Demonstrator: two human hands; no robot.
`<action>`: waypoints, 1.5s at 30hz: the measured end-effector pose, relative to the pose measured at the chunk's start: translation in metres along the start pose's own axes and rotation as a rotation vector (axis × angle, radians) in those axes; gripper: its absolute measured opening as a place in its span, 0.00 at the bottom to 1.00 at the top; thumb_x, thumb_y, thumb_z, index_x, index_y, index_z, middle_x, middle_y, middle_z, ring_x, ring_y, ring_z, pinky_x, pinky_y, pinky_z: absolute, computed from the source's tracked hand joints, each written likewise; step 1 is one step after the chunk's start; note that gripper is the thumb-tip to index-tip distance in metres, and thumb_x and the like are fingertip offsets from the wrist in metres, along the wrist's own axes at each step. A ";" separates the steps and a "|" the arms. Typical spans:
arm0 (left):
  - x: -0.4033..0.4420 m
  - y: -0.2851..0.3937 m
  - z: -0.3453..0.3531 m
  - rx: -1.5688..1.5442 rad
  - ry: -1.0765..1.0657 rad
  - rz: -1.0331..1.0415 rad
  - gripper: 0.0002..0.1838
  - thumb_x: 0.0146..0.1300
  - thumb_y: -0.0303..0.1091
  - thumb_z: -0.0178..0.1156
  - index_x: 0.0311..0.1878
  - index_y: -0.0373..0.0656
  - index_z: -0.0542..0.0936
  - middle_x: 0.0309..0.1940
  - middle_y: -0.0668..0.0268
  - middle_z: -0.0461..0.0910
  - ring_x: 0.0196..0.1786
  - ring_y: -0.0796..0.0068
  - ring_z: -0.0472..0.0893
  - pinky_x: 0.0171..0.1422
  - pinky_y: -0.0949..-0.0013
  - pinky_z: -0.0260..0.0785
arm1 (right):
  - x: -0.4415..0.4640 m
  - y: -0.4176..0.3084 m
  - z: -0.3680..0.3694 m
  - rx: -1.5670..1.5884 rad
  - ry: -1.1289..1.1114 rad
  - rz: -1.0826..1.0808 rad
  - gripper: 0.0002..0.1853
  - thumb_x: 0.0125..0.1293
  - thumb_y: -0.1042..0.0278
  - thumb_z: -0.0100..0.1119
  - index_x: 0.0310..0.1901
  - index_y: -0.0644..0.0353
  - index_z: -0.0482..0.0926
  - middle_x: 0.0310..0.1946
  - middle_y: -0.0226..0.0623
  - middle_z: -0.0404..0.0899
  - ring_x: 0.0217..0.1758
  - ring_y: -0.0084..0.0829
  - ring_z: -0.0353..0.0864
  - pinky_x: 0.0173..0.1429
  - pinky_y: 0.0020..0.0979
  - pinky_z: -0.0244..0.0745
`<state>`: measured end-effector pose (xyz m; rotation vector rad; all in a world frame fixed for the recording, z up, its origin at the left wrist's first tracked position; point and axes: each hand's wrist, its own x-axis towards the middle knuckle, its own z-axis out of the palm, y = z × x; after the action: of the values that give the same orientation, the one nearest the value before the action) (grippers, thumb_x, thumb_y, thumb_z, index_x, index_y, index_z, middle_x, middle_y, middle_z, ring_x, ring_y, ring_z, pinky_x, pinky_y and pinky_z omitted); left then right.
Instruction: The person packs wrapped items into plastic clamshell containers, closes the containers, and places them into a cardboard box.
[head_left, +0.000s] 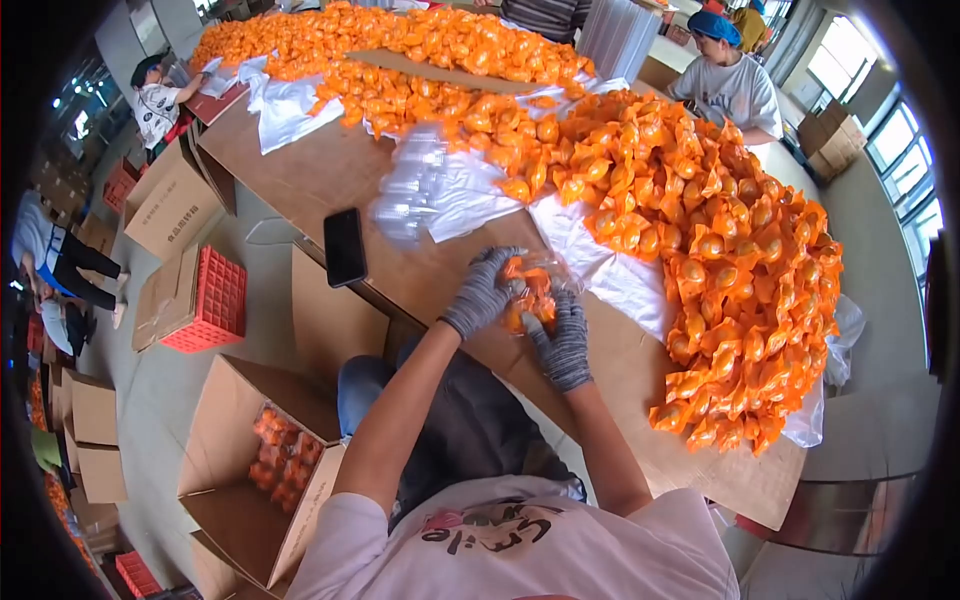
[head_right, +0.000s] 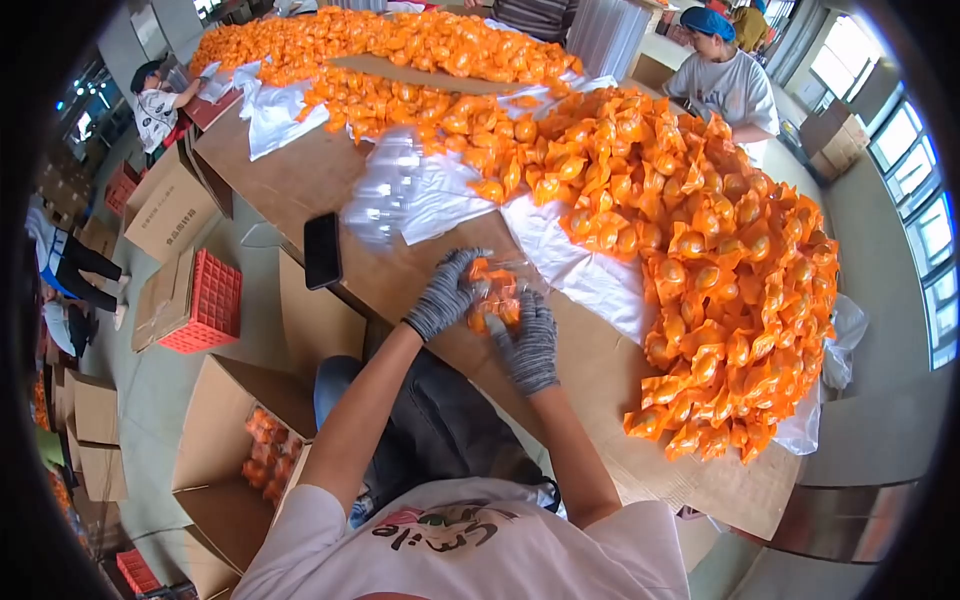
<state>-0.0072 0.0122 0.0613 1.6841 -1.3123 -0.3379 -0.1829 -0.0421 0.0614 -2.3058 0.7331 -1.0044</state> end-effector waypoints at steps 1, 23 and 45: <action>-0.002 -0.002 0.001 0.006 0.014 -0.002 0.29 0.49 0.19 0.63 0.58 0.46 0.73 0.48 0.57 0.73 0.53 0.57 0.74 0.61 0.63 0.66 | 0.003 -0.002 -0.001 0.003 0.008 -0.005 0.30 0.55 0.58 0.66 0.55 0.68 0.70 0.46 0.56 0.75 0.49 0.53 0.75 0.55 0.43 0.70; -0.011 -0.015 0.000 -0.171 -0.159 -0.082 0.25 0.62 0.28 0.57 0.63 0.42 0.66 0.56 0.61 0.72 0.57 0.67 0.72 0.64 0.66 0.64 | 0.006 -0.008 -0.008 0.110 -0.018 0.009 0.23 0.55 0.61 0.66 0.49 0.64 0.73 0.42 0.51 0.76 0.45 0.50 0.77 0.51 0.41 0.73; -0.022 0.000 -0.011 -0.074 -0.239 0.192 0.30 0.56 0.30 0.65 0.62 0.41 0.66 0.66 0.56 0.60 0.68 0.55 0.61 0.72 0.61 0.56 | -0.008 0.041 0.003 0.088 -0.166 0.033 0.33 0.60 0.56 0.64 0.61 0.65 0.66 0.58 0.54 0.69 0.63 0.51 0.68 0.65 0.39 0.63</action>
<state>-0.0080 0.0367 0.0598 1.4752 -1.6040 -0.4787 -0.1964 -0.0656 0.0293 -2.2614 0.6440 -0.8028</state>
